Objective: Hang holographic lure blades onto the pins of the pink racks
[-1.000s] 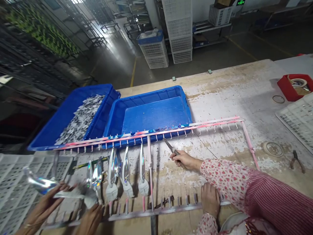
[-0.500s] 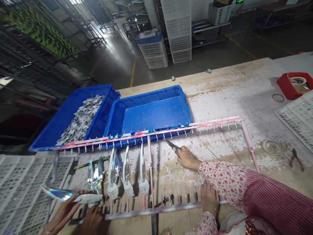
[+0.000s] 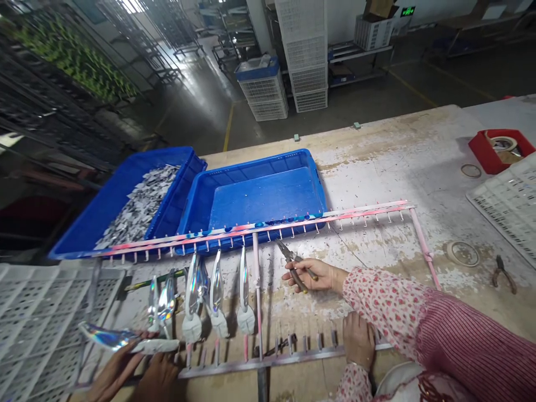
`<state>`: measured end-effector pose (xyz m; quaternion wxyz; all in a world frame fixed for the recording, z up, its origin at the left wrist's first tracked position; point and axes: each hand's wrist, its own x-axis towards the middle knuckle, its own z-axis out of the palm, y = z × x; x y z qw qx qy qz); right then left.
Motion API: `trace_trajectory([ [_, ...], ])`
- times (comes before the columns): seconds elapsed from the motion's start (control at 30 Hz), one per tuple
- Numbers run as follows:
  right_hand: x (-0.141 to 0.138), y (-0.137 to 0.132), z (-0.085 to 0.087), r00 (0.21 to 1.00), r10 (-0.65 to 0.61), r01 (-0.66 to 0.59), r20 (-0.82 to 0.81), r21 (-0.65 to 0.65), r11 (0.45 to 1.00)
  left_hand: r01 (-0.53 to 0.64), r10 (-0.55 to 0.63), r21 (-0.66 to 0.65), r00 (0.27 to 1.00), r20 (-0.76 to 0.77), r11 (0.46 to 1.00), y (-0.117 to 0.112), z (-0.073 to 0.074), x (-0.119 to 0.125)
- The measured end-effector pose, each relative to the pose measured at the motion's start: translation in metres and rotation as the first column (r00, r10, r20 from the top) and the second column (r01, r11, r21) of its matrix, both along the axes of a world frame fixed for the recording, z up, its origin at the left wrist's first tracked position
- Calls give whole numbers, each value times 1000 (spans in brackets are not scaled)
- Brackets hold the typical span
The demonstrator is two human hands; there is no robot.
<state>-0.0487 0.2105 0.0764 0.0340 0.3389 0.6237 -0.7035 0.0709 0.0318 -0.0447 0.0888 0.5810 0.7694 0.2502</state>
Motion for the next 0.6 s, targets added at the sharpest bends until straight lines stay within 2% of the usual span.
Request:
trace_trajectory([
  [0.03, 1, 3, -3, 999, -21, 18, -47, -75, 997, 14, -15, 33, 1000, 6, 999, -1, -2, 0],
  [0.1, 7, 6, -11, 991, -133, 133, 9, -162, 978, 25, -27, 90, 999, 21, 996, -1, -4, 0],
  [0.17, 16, 6, -22, 965, -215, 231, 150, -97, 968, 30, -34, 106, 999, 35, 994, -1, -4, -1],
  [0.2, 21, 6, -27, 960, -215, 227, 179, -51, 973, 32, -36, 102, 999, 40, 994, -1, -4, -1],
  [0.27, 28, 3, -33, 975, -150, 138, 164, 81, 987, 34, -38, 92, 998, 41, 995, -1, -4, -1],
  [0.33, 30, 1, -30, 984, -67, 20, 163, 271, 962, 37, -39, 98, 999, 21, 994, 0, -5, -1],
  [0.43, 23, -1, -12, 965, 0, -143, 264, 524, 840, 38, -30, 119, 997, -70, 992, 1, -3, 0],
  [0.5, 17, -1, 1, 937, 10, -232, 349, 601, 765, 45, -31, 120, 992, -122, 992, 1, 1, -2],
  [0.6, 14, -1, 13, 913, -17, -279, 407, 656, 702, 28, 8, 159, 974, -224, 987, 1, 9, -8],
])
